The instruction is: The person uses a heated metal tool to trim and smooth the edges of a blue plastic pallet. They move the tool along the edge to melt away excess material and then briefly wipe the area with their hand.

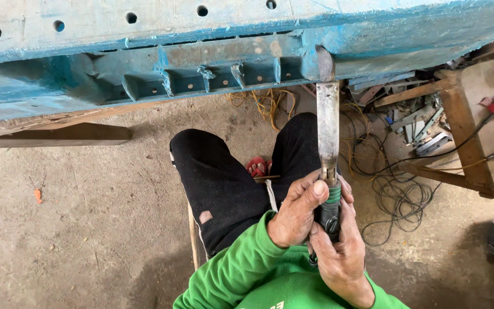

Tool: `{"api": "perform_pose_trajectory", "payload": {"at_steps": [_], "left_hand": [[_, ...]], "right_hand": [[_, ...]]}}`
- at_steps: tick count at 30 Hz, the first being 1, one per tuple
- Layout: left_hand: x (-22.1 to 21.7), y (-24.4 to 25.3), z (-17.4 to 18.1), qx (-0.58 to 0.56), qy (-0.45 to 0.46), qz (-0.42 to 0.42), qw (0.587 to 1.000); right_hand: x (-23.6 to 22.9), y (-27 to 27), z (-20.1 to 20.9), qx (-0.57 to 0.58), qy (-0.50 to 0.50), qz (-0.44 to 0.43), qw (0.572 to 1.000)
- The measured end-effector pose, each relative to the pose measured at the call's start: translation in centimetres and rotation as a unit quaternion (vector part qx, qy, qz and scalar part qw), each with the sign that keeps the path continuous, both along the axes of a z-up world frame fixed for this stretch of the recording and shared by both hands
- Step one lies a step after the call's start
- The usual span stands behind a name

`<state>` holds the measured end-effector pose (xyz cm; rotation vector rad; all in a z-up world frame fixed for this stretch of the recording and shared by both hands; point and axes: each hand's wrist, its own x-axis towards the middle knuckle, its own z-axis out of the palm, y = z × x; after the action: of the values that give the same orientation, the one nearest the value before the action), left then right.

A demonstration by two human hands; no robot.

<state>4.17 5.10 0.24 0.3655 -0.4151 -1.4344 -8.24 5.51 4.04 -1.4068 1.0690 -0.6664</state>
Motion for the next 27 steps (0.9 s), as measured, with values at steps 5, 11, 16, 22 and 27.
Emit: {"api": "perform_pose_trajectory", "payload": {"at_steps": [5, 11, 16, 22, 27], "left_hand": [[-2.0, -0.7, -0.1, -0.002, 0.017, 0.016, 1.000], [-6.0, -3.8, 0.9, 0.017, 0.001, 0.077, 0.997], [-7.2, -5.0, 1.2, 0.013, 0.002, 0.085, 0.996], [-8.1, -6.0, 1.1, 0.011, 0.025, 0.095, 0.995], [-9.1, -7.4, 1.0, 0.016, 0.033, 0.082, 0.996]], "right_hand": [[-1.9, -1.3, 0.1, -0.018, 0.040, 0.003, 0.999], [-6.4, -7.3, 2.4, 0.003, 0.105, 0.071, 0.992], [-8.1, -9.8, 3.0, 0.021, 0.126, 0.078, 0.989], [-9.2, -11.5, 2.7, 0.026, 0.100, 0.096, 0.990], [-11.2, -13.8, 2.5, 0.074, 0.079, 0.092, 0.990]]}}
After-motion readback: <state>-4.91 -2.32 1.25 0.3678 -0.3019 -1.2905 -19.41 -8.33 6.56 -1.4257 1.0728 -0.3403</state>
